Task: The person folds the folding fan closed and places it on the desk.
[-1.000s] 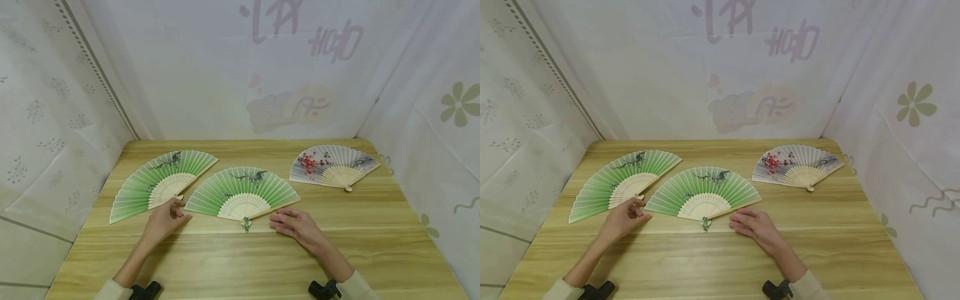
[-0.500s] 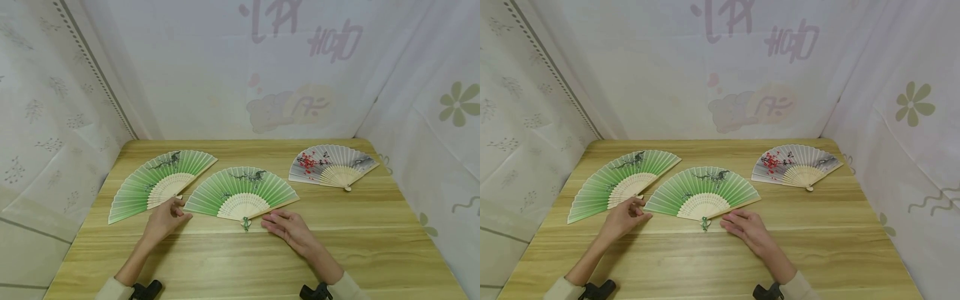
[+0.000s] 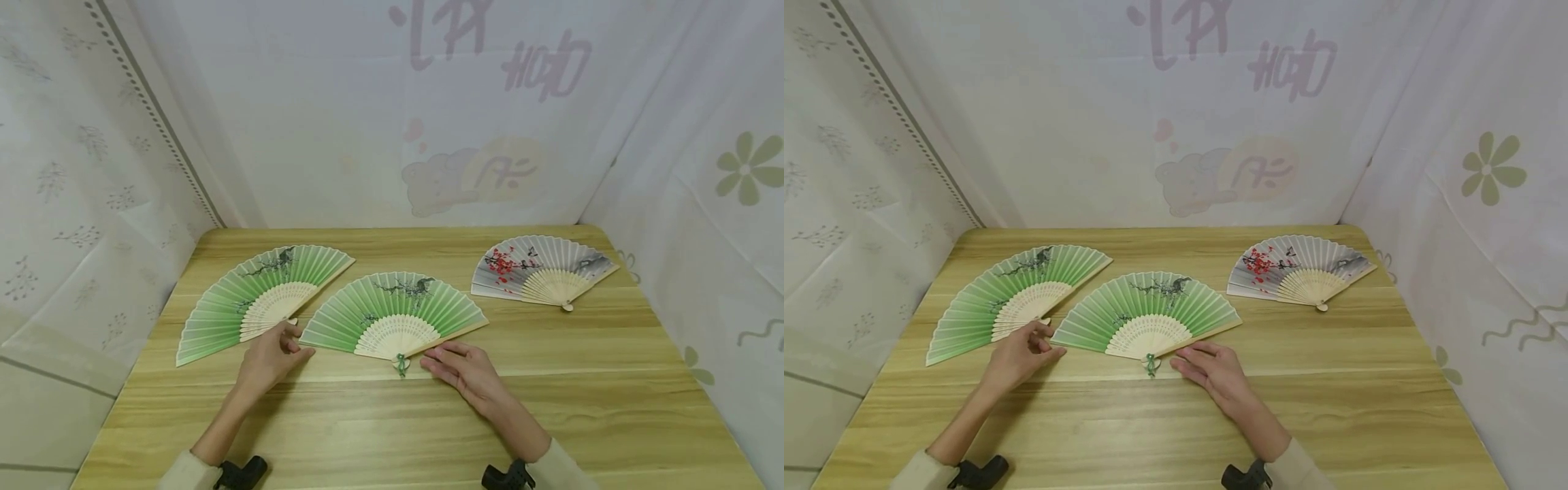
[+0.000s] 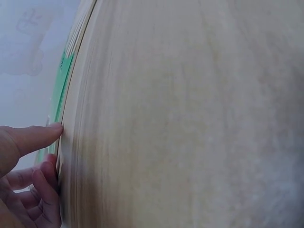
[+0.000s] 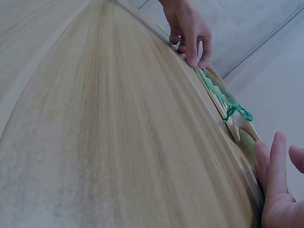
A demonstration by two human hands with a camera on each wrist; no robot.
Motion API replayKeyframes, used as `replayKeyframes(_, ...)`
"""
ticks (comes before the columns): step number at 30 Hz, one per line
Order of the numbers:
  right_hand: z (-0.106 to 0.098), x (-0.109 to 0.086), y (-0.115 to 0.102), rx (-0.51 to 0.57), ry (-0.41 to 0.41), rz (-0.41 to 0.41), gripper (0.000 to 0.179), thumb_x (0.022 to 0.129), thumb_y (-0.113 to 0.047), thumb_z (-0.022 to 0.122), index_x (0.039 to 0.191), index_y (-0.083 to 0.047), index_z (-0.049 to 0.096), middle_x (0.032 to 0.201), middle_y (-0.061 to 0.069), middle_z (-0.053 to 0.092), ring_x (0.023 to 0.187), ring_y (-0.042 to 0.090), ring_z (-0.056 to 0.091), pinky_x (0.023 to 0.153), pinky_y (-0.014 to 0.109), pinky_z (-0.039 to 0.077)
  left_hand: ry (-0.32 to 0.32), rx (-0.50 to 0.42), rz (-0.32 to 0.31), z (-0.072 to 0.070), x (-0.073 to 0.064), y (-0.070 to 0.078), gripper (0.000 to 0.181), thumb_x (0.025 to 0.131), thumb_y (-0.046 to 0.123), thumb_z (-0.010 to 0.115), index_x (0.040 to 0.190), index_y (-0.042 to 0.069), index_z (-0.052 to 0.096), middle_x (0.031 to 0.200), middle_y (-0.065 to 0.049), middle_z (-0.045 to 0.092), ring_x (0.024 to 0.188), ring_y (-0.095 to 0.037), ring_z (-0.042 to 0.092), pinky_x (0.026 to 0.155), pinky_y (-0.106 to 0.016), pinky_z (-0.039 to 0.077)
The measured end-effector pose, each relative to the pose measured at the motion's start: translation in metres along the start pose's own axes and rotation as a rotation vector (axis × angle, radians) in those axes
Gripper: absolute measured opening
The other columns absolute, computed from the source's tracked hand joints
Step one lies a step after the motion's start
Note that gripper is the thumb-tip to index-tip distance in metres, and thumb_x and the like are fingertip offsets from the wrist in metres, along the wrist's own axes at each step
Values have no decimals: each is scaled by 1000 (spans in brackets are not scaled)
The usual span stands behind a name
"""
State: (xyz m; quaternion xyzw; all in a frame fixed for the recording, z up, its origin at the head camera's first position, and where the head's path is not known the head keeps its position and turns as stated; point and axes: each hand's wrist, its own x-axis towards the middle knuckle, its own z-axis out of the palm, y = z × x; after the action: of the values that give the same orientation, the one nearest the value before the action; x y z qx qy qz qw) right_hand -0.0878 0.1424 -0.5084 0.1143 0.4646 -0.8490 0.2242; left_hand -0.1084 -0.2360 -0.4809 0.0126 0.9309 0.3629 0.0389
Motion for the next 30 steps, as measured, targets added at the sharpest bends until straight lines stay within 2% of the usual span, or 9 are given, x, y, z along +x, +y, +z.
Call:
replayKeyframes(6, 1, 1, -2, -10, 10, 9, 33, 103, 4, 55, 128, 19, 41, 117, 29, 64, 104, 32, 70, 93, 34, 53, 4, 0, 7, 2, 2, 1, 39, 87, 22, 84, 112, 0, 65, 79, 1, 65, 71, -17, 59, 65, -36, 47)
replayKeyframes(12, 1, 2, -5, -51, 17, 25, 22, 106, -3, 52, 120, 15, 48, 119, 30, 64, 102, 31, 70, 92, 34, 54, 34, -5, 19, 4, 2, 1, 35, 87, 21, 84, 108, 0, 65, 76, 1, 64, 68, -17, 58, 62, -35, 47)
replayKeyframes(20, 3, 3, -6, -91, 24, 67, 33, 111, -12, 45, 128, 16, 45, 118, 28, 66, 99, 29, 72, 87, 31, 56, 36, 17, -1, 5, 1, 0, 31, 90, 26, 81, 104, 4, 65, 78, 2, 64, 69, -16, 58, 60, -35, 46)
replayKeyframes(30, 3, 5, -9, -120, 15, 85, 35, 112, -13, 40, 131, 17, 43, 115, 24, 68, 96, 26, 73, 79, 27, 58, 26, -14, -35, 6, 5, 5, 41, 90, 31, 81, 115, 3, 65, 84, -1, 65, 73, -18, 60, 61, -36, 46)
